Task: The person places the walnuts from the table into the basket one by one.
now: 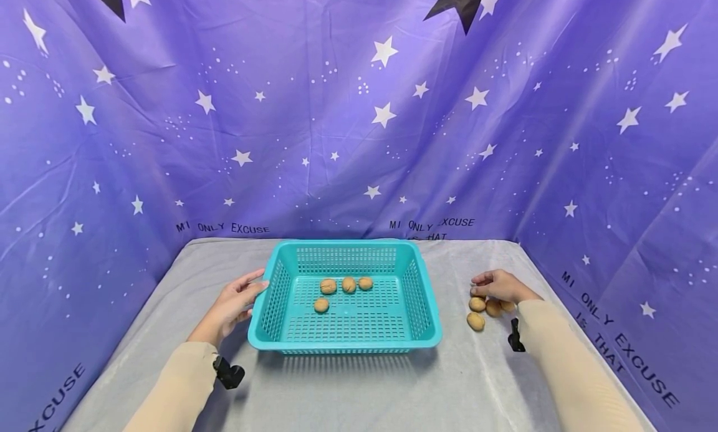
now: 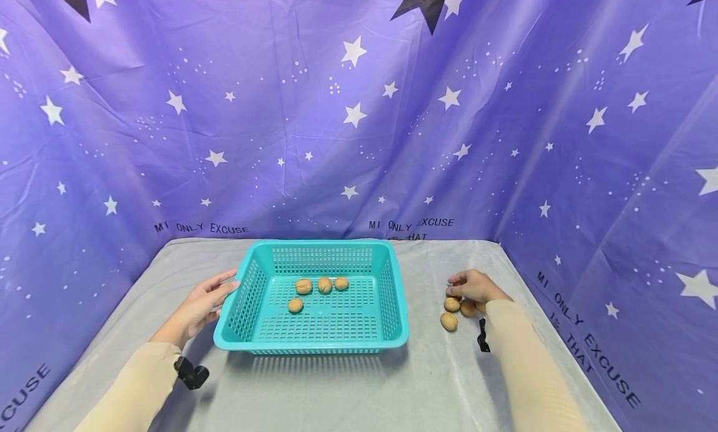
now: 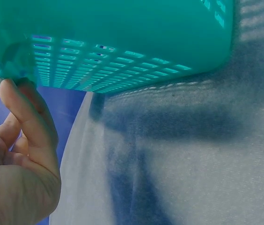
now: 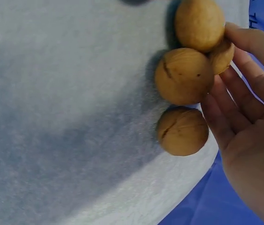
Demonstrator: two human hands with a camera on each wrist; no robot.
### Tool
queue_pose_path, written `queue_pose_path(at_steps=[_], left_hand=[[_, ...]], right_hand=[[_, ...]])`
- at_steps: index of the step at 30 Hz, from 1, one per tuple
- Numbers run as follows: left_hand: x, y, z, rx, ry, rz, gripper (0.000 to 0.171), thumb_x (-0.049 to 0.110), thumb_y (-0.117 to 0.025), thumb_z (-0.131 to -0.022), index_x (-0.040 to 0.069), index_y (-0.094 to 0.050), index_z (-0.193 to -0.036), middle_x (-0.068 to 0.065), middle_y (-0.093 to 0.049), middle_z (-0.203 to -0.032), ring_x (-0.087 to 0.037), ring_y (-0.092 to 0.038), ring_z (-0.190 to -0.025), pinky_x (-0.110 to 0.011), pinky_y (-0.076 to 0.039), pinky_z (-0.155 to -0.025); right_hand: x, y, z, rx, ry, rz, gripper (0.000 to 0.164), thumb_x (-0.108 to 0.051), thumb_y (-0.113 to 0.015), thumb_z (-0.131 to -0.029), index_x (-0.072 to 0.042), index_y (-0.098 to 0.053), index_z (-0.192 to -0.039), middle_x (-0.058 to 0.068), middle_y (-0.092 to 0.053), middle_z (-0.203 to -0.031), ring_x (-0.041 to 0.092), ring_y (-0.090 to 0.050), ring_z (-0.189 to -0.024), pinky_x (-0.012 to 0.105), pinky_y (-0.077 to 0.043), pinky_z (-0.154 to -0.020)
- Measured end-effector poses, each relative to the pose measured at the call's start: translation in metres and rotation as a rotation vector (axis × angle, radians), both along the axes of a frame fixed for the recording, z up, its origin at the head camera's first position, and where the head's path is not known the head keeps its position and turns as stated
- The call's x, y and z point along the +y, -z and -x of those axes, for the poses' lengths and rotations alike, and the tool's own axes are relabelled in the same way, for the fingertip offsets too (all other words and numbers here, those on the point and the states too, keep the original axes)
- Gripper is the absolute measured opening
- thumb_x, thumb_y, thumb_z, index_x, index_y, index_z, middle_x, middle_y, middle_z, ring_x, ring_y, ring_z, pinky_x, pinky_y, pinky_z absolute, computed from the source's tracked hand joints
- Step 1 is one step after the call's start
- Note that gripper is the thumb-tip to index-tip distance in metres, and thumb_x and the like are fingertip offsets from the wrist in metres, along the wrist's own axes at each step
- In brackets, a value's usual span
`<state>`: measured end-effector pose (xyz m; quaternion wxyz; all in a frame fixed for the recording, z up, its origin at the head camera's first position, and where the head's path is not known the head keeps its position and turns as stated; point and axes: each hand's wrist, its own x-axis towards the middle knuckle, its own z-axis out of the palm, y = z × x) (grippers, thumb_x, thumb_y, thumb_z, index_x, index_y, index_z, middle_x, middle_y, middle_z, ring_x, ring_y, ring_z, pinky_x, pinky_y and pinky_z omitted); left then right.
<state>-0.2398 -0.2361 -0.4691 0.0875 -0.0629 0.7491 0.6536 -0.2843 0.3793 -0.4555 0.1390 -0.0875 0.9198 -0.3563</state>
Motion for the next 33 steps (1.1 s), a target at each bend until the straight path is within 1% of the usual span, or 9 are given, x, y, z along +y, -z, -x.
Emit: queue_pose_path(at_steps=[2, 7, 11, 15, 18, 22, 27, 29, 33], left_hand=[[0.000, 0.000, 0.000, 0.000, 0.000, 0.002, 0.072, 0.045, -0.070, -0.094, 0.018, -0.040, -0.154, -0.004, -0.060, -0.116, -0.013, -0.067, -0.090, -0.028, -0.054, -0.068], [0.001, -0.001, 0.000, 0.003, -0.002, 0.004, 0.072, 0.045, -0.070, -0.094, 0.018, -0.040, -0.154, -0.005, -0.061, -0.117, -0.012, -0.068, -0.091, -0.028, -0.054, -0.069], [0.001, -0.001, 0.000, 0.002, -0.003, -0.002, 0.071, 0.044, -0.069, -0.095, 0.018, -0.040, -0.154, -0.006, -0.061, -0.119, -0.013, -0.068, -0.092, -0.029, -0.054, -0.071], [0.001, -0.001, 0.000, 0.000, -0.002, -0.002, 0.071, 0.044, -0.069, -0.095, 0.018, -0.040, -0.155, -0.007, -0.060, -0.120, -0.013, -0.068, -0.093, -0.030, -0.054, -0.071], [0.000, 0.000, 0.000, 0.002, 0.000, -0.002, 0.072, 0.044, -0.069, -0.095, 0.018, -0.040, -0.155, -0.006, -0.061, -0.119, -0.013, -0.068, -0.092, -0.029, -0.054, -0.070], [0.000, 0.000, 0.000, 0.008, 0.004, -0.004, 0.071, 0.044, -0.069, -0.095, 0.018, -0.040, -0.155, -0.005, -0.061, -0.117, -0.013, -0.068, -0.091, -0.028, -0.055, -0.069], [0.000, 0.001, 0.000, 0.011, 0.009, -0.009, 0.071, 0.043, -0.069, -0.095, 0.018, -0.040, -0.155, -0.005, -0.061, -0.117, -0.013, -0.069, -0.091, -0.029, -0.055, -0.070], [0.000, 0.001, 0.000, 0.011, 0.009, -0.009, 0.071, 0.044, -0.069, -0.095, 0.018, -0.040, -0.154, -0.005, -0.061, -0.118, -0.013, -0.069, -0.092, -0.029, -0.055, -0.070], [-0.001, 0.001, 0.001, 0.009, 0.008, -0.006, 0.072, 0.045, -0.070, -0.094, 0.018, -0.040, -0.155, -0.006, -0.061, -0.119, -0.013, -0.068, -0.092, -0.030, -0.055, -0.071]], right_hand=[[0.001, 0.002, 0.000, -0.008, 0.005, 0.006, 0.043, -0.019, -0.067, -0.096, 0.015, -0.061, -0.121, 0.019, -0.069, -0.107, 0.015, -0.062, -0.088, 0.030, -0.049, -0.079], [0.001, 0.005, -0.001, -0.007, 0.031, -0.004, 0.039, -0.015, -0.068, -0.096, 0.015, -0.062, -0.120, 0.021, -0.069, -0.109, 0.016, -0.061, -0.088, 0.031, -0.049, -0.079], [0.000, 0.005, -0.002, 0.004, 0.034, -0.031, 0.038, -0.016, -0.068, -0.096, 0.015, -0.064, -0.118, 0.020, -0.069, -0.107, 0.017, -0.062, -0.086, 0.033, -0.049, -0.077], [0.001, 0.005, -0.001, -0.010, 0.048, -0.036, 0.039, -0.017, -0.068, -0.096, 0.014, -0.064, -0.119, 0.018, -0.070, -0.108, 0.018, -0.062, -0.084, 0.033, -0.050, -0.075], [0.000, 0.003, 0.000, -0.014, 0.061, -0.040, 0.041, -0.020, -0.069, -0.096, 0.012, -0.065, -0.121, 0.016, -0.070, -0.108, 0.017, -0.061, -0.086, 0.033, -0.049, -0.077], [-0.004, -0.003, 0.000, 0.005, 0.060, -0.051, 0.042, -0.023, -0.069, -0.097, 0.009, -0.065, -0.123, 0.015, -0.070, -0.111, 0.019, -0.061, -0.093, 0.040, -0.048, -0.086], [-0.007, -0.013, 0.003, 0.050, 0.024, -0.061, 0.045, -0.028, -0.068, -0.097, 0.008, -0.064, -0.125, 0.018, -0.069, -0.117, 0.032, -0.062, -0.109, 0.054, -0.045, -0.098], [-0.008, -0.017, 0.005, 0.068, 0.004, -0.059, 0.048, -0.028, -0.068, -0.097, 0.009, -0.063, -0.127, 0.020, -0.068, -0.118, 0.036, -0.062, -0.112, 0.055, -0.045, -0.098], [-0.010, -0.027, 0.009, 0.086, -0.010, -0.042, 0.049, -0.028, -0.069, -0.097, 0.008, -0.062, -0.129, 0.019, -0.068, -0.120, 0.036, -0.063, -0.112, 0.051, -0.048, -0.096]])
